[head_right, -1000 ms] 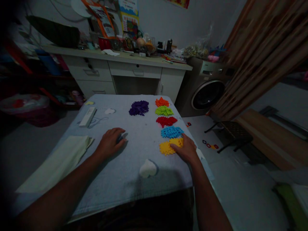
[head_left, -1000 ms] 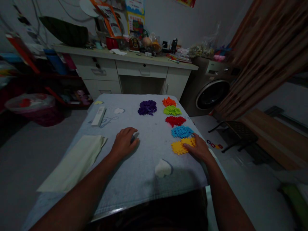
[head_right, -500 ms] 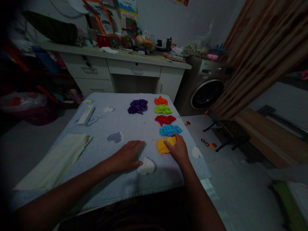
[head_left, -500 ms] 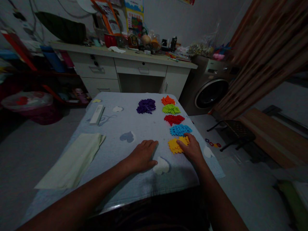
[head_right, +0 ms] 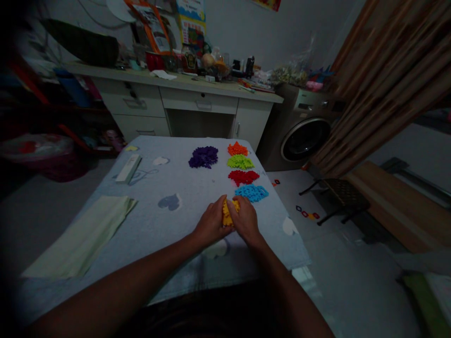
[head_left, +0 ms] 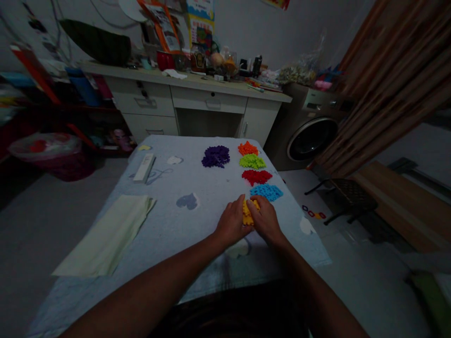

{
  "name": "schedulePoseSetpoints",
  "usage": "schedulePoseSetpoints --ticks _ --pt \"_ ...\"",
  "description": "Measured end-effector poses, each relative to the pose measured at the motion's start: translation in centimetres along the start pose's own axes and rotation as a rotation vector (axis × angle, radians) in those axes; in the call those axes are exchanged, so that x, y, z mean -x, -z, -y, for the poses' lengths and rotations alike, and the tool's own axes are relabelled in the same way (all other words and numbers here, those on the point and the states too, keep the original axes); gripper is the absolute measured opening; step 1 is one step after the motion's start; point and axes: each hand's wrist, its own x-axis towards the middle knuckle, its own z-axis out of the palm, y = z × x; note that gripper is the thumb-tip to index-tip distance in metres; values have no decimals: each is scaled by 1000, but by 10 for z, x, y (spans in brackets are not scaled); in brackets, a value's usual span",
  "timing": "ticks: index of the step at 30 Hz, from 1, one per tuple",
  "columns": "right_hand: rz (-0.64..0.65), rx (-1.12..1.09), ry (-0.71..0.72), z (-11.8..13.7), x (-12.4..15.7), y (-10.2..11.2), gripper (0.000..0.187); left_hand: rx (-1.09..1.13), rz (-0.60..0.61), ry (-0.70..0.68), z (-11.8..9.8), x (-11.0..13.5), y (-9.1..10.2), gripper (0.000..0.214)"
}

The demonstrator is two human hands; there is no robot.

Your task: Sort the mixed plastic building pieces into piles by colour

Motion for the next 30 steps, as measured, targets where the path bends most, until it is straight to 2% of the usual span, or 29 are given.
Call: schedulePoseSetpoints --ticks 4,8,12,15,18,21,24,27,30 --pt "6 -38 44 12 -21 -8 33 118 -54 71 5 -4 9 97" --pt "26 -93 65 26 -44 -26 34 186 -104 158 14 -10 33 97" --pt "69 -230 70 44 -65 -55 33 217 -114 210 36 -16 68 98" --pt "103 -356 99 59 -81 -77 32 207 -175 239 57 -18 92 99" --pt "158 -427 131 69 -95 -85 33 141 -221 234 75 -17 108 96" --pt "160 -393 160 67 -101 -71 31 85 -222 209 87 -11 112 92" --pt "168 -215 176 54 -92 -41 27 -19 -253 206 92 -4 109 89" --pt "317 101 210 40 -65 -11 35 -170 -262 236 93 3 105 83" --pt "476 374 205 30 -36 6 50 -297 -237 264 93 7 102 81"
